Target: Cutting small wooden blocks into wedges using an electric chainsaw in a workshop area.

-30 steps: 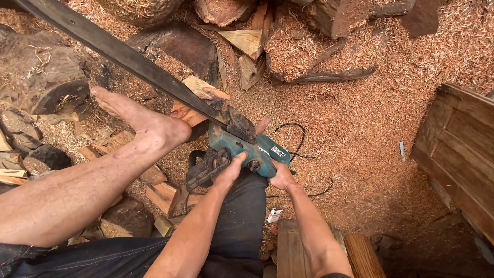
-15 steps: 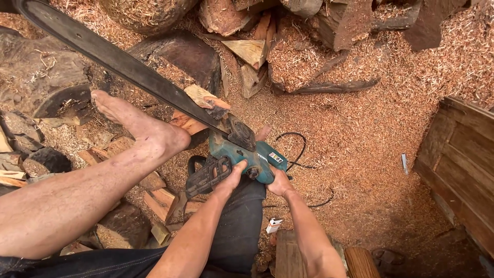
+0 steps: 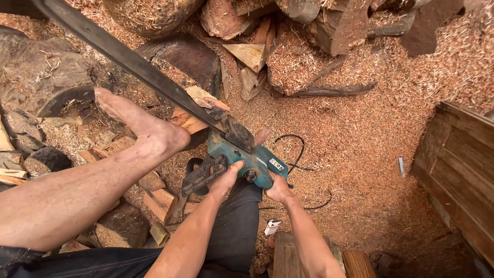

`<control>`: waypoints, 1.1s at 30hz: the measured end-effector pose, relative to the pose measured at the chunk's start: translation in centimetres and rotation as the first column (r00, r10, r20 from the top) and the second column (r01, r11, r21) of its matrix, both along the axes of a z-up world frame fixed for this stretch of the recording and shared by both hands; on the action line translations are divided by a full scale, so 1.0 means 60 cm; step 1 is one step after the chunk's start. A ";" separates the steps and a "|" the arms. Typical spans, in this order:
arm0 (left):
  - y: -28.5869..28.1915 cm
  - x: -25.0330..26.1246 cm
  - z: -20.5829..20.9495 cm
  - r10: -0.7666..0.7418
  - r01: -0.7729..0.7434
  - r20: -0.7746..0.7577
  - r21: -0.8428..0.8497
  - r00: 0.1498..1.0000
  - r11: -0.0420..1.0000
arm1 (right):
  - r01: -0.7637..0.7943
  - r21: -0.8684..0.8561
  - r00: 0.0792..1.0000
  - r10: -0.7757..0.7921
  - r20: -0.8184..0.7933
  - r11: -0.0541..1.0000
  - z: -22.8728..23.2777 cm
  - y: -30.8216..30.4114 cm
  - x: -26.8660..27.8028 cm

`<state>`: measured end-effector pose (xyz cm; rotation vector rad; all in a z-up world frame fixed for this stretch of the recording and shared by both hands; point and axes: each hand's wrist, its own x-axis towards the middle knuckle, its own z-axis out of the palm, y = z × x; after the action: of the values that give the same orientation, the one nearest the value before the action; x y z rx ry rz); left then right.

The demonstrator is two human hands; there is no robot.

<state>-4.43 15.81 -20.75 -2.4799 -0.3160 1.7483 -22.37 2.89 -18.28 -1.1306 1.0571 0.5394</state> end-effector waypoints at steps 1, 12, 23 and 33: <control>-0.001 0.003 -0.006 -0.012 0.012 -0.016 0.001 1.000 1.000 | -0.010 -0.025 1.000 0.010 -0.009 1.000 0.015 -0.010 0.002; -0.199 0.096 0.228 0.049 -0.044 -0.133 0.035 0.990 0.998 | -0.032 0.012 0.997 0.033 -0.071 0.999 0.041 0.011 -0.023; -0.248 0.134 0.274 -0.014 0.020 -0.217 0.022 0.976 1.000 | -0.071 0.013 0.987 0.072 -0.144 0.997 0.088 0.008 -0.022; -0.337 0.180 0.367 -0.124 0.150 -0.353 0.047 0.927 0.988 | -0.057 0.041 0.981 0.063 -0.185 0.998 0.102 0.012 -0.030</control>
<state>6.39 -4.40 1.27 -2.0323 -0.1670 2.0270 -24.17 3.64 -12.16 -1.0990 1.1724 0.7202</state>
